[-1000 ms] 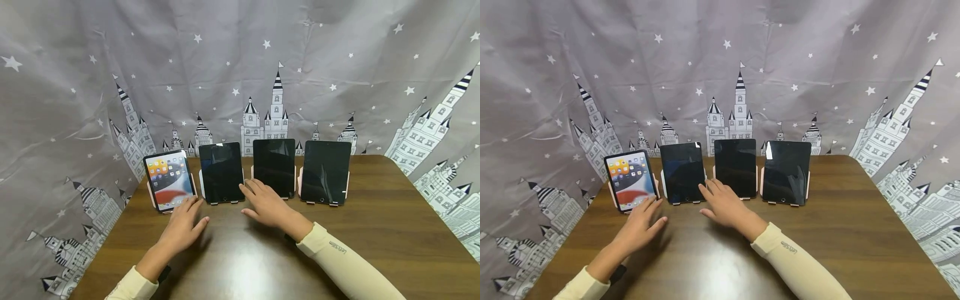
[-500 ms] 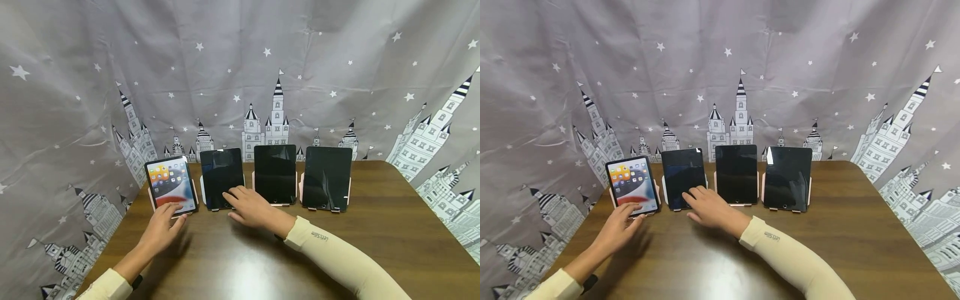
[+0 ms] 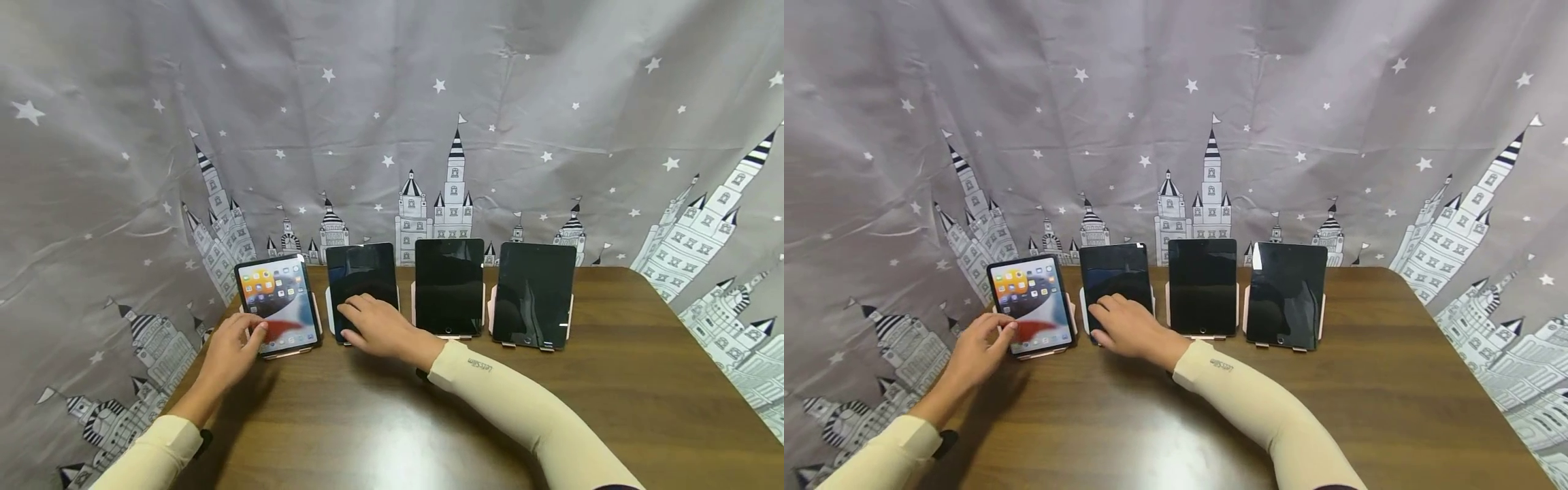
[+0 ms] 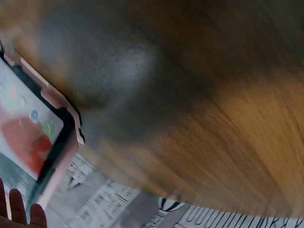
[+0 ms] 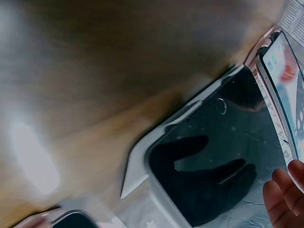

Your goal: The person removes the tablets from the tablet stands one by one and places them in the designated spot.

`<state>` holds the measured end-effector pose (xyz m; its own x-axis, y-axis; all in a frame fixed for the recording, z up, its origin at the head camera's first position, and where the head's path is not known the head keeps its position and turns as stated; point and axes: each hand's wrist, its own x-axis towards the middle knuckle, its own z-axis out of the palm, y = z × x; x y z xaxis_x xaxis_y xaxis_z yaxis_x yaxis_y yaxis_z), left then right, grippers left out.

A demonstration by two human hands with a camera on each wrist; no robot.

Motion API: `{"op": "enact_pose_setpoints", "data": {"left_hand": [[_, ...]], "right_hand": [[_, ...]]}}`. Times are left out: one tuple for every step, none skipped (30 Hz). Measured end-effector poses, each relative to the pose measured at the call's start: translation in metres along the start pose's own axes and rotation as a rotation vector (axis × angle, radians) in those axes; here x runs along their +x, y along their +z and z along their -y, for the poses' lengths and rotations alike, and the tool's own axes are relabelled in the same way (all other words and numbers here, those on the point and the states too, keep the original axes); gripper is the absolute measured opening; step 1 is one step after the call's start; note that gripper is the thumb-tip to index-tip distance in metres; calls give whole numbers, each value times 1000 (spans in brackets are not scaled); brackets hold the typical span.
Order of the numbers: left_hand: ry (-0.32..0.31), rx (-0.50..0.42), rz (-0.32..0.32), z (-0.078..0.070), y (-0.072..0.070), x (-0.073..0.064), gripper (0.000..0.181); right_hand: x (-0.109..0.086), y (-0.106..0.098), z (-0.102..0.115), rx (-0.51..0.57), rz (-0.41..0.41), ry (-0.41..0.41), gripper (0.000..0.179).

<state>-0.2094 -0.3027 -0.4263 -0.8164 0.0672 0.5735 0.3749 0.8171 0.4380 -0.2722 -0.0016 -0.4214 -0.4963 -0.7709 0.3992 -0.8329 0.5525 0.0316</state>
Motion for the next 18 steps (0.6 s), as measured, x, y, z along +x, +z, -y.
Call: {"op": "enact_pose_setpoints", "data": {"left_hand": [[-41,-12,-12,2,-2,2,10],[-85,-22,-26,4,-3,3,13],[-135,-37,-36,5,-4,5,16],[-184,-49,-39,6,-5,7,20],[-232,-65,-44,7,-5,9,23],[-275,-74,-46,7,-5,11,26],[-315,-86,-42,6,-6,13,29],[-351,-93,-37,6,-6,15,32],[-387,-104,-30,5,-6,18,35],[-413,-104,-25,4,-7,21,37],[-436,-112,-25,3,-7,23,39],[-453,-115,-24,1,-8,26,41],[-464,-118,-27,0,-9,28,41],[-474,-117,-36,-2,-9,31,42],[-481,-117,-49,-3,-10,32,41],[-486,-115,-63,-3,-11,34,40],[-493,-119,-77,-4,-11,35,40],[-503,-126,-91,-3,-12,36,39]], "right_hand": [[3,0,0,18,-3,15,45],[7,1,0,30,-6,29,45],[10,2,0,43,-10,42,45],[13,2,0,55,-13,56,45],[16,2,0,63,-18,68,45],[18,2,0,71,-22,77,45],[21,2,0,72,-24,85,45],[24,2,0,75,-26,90,45],[26,2,0,81,-29,96,45],[29,1,0,85,-32,102,46],[31,1,0,86,-34,108,46],[33,1,0,89,-35,116,46],[36,1,0,97,-37,125,46],[38,1,0,106,-43,135,45],[40,0,0,121,-49,143,45],[42,0,1,132,-53,149,45],[44,0,2,144,-57,154,44],[47,-1,2,163,-62,157,44]]}}
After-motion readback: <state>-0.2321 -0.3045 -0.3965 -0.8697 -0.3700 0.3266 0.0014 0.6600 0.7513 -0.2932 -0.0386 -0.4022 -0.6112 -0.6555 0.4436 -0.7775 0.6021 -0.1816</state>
